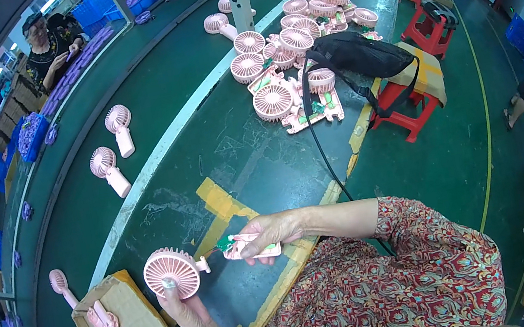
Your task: Assembling mini portable fans on a production line by attaching the back cover.
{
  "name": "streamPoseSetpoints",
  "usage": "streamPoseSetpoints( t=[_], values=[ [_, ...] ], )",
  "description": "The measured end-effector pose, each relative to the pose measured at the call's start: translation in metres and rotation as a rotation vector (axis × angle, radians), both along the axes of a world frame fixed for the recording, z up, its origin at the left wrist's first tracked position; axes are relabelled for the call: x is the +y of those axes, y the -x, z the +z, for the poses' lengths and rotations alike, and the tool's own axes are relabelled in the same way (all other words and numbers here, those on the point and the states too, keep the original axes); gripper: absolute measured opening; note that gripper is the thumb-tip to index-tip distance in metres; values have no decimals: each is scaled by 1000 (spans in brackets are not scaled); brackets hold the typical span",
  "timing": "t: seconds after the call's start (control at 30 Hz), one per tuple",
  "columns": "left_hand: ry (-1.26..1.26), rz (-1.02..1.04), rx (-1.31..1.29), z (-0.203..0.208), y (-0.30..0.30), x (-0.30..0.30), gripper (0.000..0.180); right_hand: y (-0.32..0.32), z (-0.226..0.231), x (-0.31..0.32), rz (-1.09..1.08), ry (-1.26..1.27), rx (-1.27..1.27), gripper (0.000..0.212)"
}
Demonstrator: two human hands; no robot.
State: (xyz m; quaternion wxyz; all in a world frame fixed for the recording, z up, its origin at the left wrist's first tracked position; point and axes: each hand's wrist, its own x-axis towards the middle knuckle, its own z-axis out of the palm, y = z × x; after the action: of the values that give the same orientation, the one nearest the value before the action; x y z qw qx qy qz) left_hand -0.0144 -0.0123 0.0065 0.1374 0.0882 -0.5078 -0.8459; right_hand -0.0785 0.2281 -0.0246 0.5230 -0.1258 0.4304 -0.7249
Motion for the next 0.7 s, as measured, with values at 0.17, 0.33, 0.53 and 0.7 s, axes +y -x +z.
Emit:
streamPoseSetpoints(
  t=[0.17,0.33,0.53,0.7],
  values=[
    [119,-31,-14,17,-21,18,75,1,-12,2,-109,123,-299,35],
    [149,-171,-26,36,-16,43,80,3,9,4,-214,-74,-222,40],
    [321,-24,3,32,-1,43,63,-16,12,-2,-108,-192,82,22],
    [344,-42,-94,22,-2,40,61,-27,25,-5,-64,-135,55,21]
  ],
)
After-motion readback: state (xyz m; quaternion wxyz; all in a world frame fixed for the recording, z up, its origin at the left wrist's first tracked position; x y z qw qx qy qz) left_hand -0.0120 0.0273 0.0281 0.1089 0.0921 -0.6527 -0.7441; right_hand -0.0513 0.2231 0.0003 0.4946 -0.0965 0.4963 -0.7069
